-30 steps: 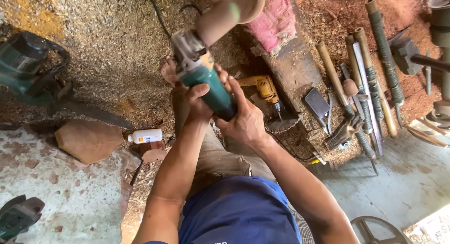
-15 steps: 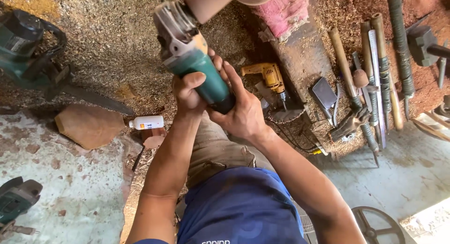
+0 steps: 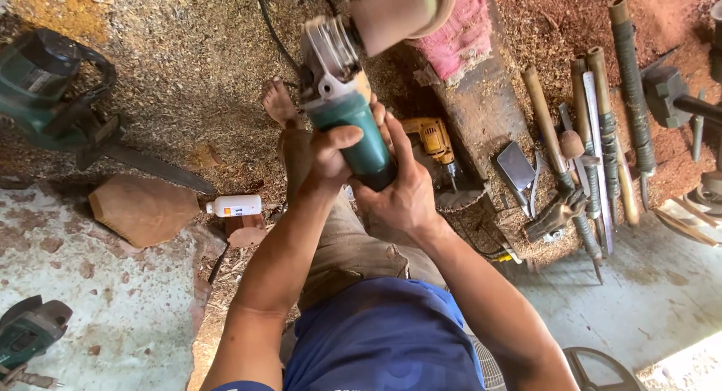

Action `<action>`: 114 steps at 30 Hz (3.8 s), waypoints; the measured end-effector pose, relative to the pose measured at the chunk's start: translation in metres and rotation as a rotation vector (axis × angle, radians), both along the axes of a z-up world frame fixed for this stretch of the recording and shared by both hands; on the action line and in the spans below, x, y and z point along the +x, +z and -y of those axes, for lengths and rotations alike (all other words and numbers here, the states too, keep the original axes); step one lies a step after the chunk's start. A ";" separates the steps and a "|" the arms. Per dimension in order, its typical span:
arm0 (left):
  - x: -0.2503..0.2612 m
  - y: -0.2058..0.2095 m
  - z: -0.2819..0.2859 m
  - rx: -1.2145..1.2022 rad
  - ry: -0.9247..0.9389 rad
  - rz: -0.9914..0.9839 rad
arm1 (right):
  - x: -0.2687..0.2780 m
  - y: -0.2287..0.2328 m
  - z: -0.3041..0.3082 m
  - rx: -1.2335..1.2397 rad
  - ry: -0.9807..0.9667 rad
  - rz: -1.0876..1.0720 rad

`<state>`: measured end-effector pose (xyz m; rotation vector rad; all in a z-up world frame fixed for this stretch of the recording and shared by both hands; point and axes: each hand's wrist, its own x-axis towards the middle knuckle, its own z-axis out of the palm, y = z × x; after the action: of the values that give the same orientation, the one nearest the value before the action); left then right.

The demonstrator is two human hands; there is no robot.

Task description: Use an angle grinder with a sanding attachment to sand and shape a wooden object.

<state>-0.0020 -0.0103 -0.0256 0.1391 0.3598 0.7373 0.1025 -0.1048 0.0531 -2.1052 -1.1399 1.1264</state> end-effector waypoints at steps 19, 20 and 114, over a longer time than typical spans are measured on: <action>0.008 -0.011 -0.005 -0.107 0.041 0.145 | 0.014 0.005 -0.017 0.113 0.109 0.053; 0.011 -0.010 -0.005 -0.116 0.013 0.160 | 0.015 0.007 -0.014 0.095 0.091 0.067; -0.010 0.004 0.006 -0.122 0.126 0.139 | 0.004 -0.010 -0.005 -0.053 0.191 0.152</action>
<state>-0.0120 -0.0163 -0.0212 -0.0501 0.2822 0.8422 0.1070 -0.0995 0.0436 -2.1902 -1.4226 1.1057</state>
